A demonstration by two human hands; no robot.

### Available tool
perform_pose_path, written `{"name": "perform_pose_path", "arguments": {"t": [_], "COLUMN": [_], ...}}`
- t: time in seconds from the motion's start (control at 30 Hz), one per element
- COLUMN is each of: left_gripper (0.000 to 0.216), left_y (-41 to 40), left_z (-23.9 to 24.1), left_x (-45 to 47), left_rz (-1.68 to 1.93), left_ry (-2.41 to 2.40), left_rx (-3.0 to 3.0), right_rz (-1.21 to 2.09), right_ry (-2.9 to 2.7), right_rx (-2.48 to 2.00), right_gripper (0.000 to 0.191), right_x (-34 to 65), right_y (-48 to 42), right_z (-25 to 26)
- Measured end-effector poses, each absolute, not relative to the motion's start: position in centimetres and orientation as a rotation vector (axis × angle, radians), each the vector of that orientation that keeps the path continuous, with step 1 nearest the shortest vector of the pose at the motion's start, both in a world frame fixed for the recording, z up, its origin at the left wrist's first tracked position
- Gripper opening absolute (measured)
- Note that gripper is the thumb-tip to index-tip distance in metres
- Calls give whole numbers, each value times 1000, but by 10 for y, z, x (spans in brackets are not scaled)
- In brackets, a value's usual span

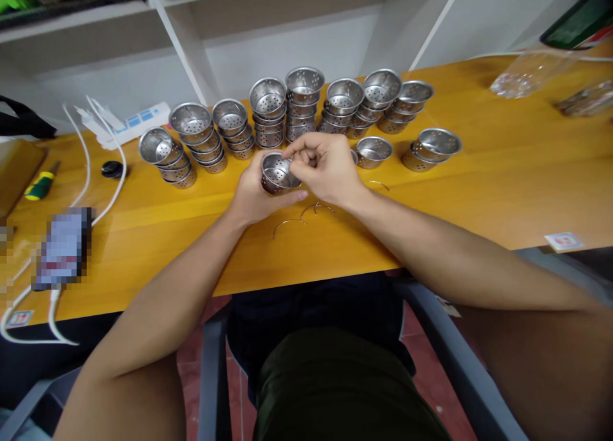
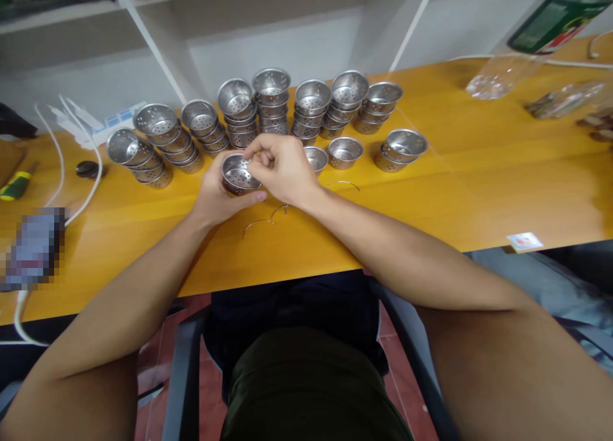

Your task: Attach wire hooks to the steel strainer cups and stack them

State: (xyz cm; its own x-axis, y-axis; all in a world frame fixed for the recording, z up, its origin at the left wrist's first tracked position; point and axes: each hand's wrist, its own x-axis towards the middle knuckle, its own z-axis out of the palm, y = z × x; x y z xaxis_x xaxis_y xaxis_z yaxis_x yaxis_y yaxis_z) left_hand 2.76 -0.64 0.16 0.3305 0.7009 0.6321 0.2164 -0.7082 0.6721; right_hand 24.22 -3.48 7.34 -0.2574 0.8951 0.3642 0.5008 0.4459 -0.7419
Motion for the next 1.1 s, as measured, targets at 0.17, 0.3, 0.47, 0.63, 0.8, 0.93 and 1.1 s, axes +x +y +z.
{"name": "perform_pose_path", "arguments": {"t": [0.17,0.3,0.47,0.63,0.8,0.93,1.1], "left_gripper": [84,84,97,85,84,84,89], "left_y": [-5,-1,2,-2,-4,-2,6], "left_z": [2,-1,-5,-2,0,-2,-9], "left_x": [24,20,20,19,18,17,17], "left_rz": [1377,1338,1322,1311,1285,1292,1326], "left_ry": [772,782,728,790,833,795,850], "left_rx": [2082,2019,2102,2163,2199,2201,2155], "right_rz": [838,1120,1197,1189,1176,1185,990], "right_ry": [-1876,-1978,-1915,-1857,-1853,-1861,-1867], "right_rx": [-954,-644,-639,-548,-540,-545,-686], "right_gripper": [26,57,73,68,65,66,73], "right_x": [258,277,278,270,269,269,272], "right_y": [-27,-19,-15,-13,-14,-15,-13], "right_z": [77,82,77,68,67,66,60]}}
